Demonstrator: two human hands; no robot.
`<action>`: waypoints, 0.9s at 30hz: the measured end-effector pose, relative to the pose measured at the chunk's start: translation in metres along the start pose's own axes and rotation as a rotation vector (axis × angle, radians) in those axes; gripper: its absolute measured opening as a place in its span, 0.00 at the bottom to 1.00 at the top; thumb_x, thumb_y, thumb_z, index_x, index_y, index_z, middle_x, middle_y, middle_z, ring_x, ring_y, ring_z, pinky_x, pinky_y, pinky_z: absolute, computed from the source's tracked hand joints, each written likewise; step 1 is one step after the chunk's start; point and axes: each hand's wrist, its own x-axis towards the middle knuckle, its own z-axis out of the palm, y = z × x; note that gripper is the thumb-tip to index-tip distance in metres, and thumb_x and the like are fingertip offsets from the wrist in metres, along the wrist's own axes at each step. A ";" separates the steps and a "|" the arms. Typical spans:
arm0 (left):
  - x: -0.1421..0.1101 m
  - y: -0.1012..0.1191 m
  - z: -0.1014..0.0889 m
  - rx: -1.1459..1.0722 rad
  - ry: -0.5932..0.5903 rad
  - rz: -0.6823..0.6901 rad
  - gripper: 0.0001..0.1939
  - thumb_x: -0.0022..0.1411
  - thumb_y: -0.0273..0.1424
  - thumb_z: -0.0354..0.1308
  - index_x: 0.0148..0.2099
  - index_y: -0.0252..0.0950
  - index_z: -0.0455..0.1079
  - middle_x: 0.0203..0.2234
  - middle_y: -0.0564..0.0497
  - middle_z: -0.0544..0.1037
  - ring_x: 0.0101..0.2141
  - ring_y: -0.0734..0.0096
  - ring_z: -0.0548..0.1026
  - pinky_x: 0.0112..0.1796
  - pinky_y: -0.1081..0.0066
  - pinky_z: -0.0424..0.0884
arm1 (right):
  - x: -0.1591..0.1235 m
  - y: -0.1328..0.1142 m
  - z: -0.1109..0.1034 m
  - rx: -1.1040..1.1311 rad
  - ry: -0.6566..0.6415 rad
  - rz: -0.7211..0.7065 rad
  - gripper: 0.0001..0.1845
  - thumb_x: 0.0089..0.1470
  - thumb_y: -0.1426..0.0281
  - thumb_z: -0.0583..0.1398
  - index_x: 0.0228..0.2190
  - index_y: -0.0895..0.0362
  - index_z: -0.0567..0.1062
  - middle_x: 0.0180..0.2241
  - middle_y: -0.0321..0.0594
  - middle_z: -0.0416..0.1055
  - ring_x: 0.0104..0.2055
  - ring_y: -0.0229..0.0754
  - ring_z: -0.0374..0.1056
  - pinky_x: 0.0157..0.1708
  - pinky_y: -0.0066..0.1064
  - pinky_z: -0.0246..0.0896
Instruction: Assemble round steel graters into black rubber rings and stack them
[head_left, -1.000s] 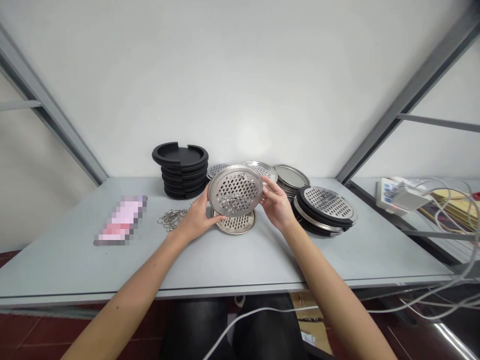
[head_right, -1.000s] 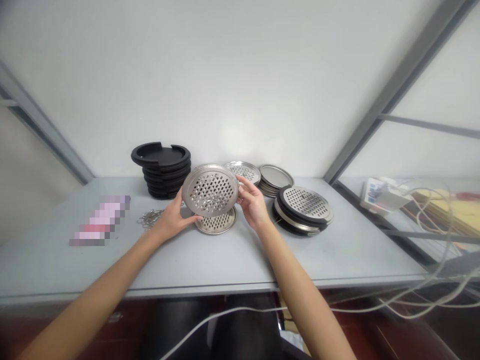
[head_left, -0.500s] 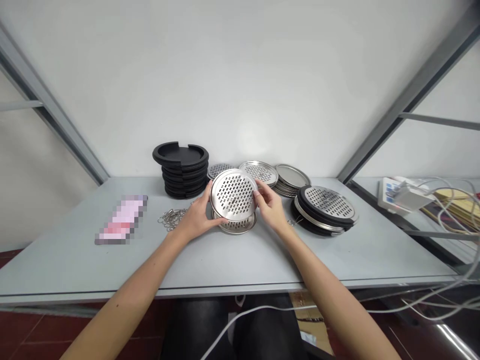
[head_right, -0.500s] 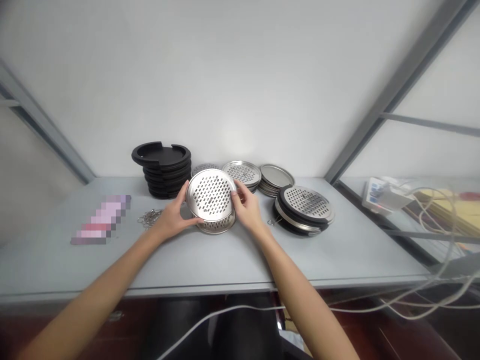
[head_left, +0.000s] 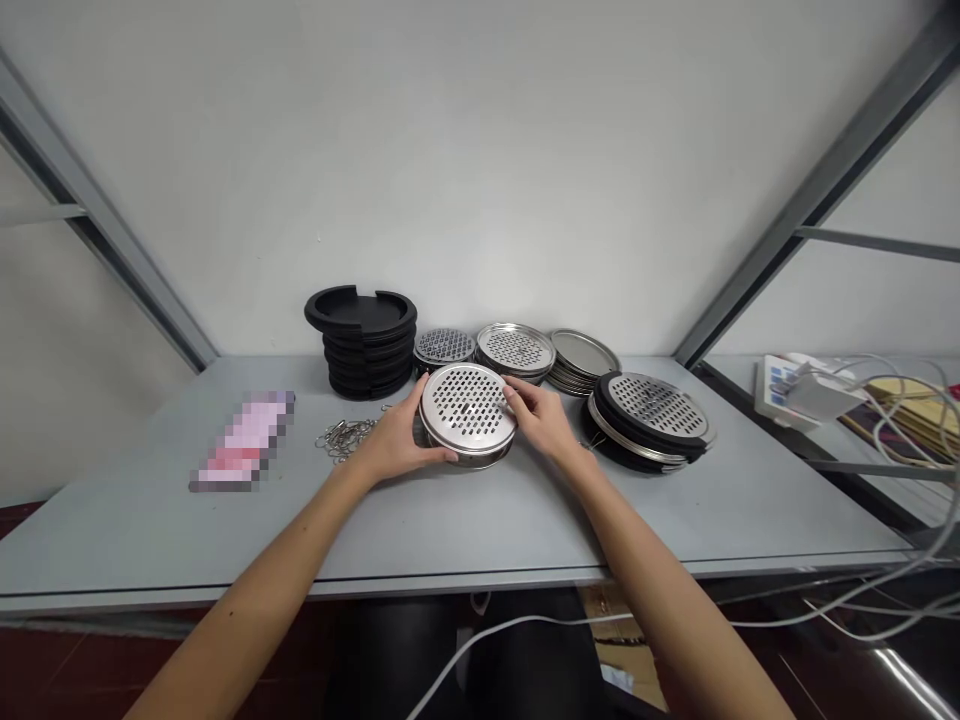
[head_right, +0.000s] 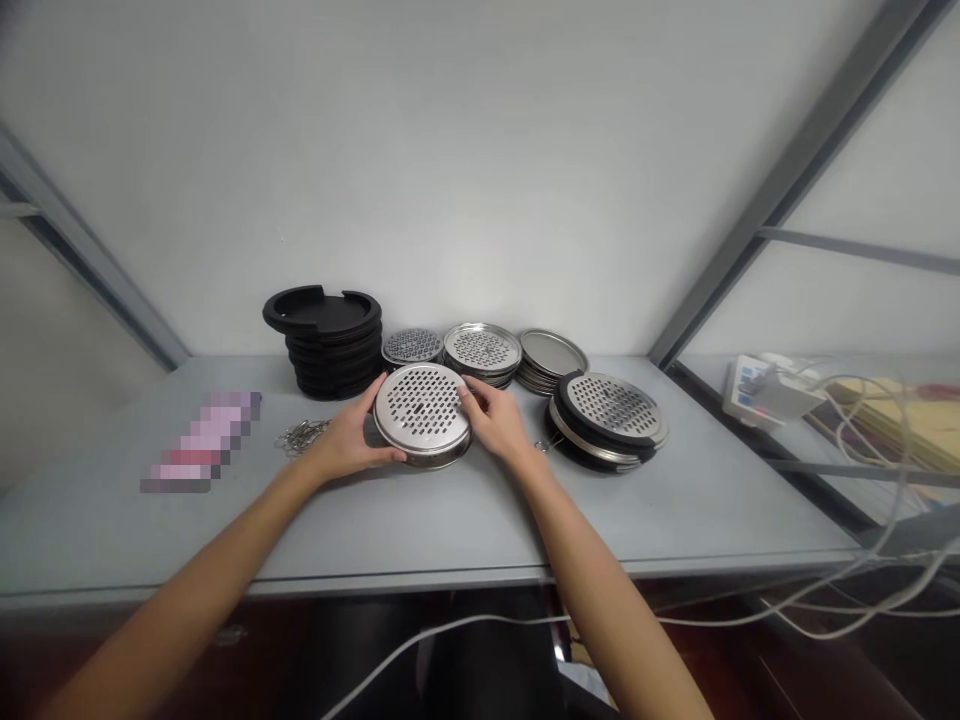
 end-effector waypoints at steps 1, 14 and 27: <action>0.000 0.000 0.000 -0.010 -0.003 -0.001 0.63 0.44 0.53 0.69 0.71 0.35 0.38 0.64 0.35 0.57 0.62 0.41 0.58 0.59 0.48 0.57 | 0.000 -0.001 -0.001 -0.010 -0.038 -0.001 0.23 0.60 0.54 0.53 0.45 0.55 0.78 0.30 0.38 0.77 0.30 0.45 0.70 0.32 0.34 0.64; 0.002 -0.002 0.000 -0.078 -0.072 -0.044 0.57 0.45 0.53 0.68 0.69 0.37 0.47 0.65 0.37 0.57 0.63 0.41 0.57 0.60 0.47 0.55 | 0.001 -0.002 -0.008 -0.032 -0.161 0.053 0.25 0.61 0.53 0.52 0.43 0.56 0.80 0.45 0.40 0.78 0.45 0.52 0.73 0.43 0.36 0.66; -0.002 -0.006 0.007 0.058 -0.178 -0.005 0.64 0.45 0.55 0.67 0.72 0.40 0.32 0.68 0.40 0.48 0.65 0.45 0.50 0.62 0.53 0.51 | 0.001 0.000 -0.007 -0.083 -0.170 -0.012 0.23 0.63 0.57 0.50 0.47 0.57 0.77 0.47 0.46 0.76 0.47 0.47 0.71 0.43 0.35 0.65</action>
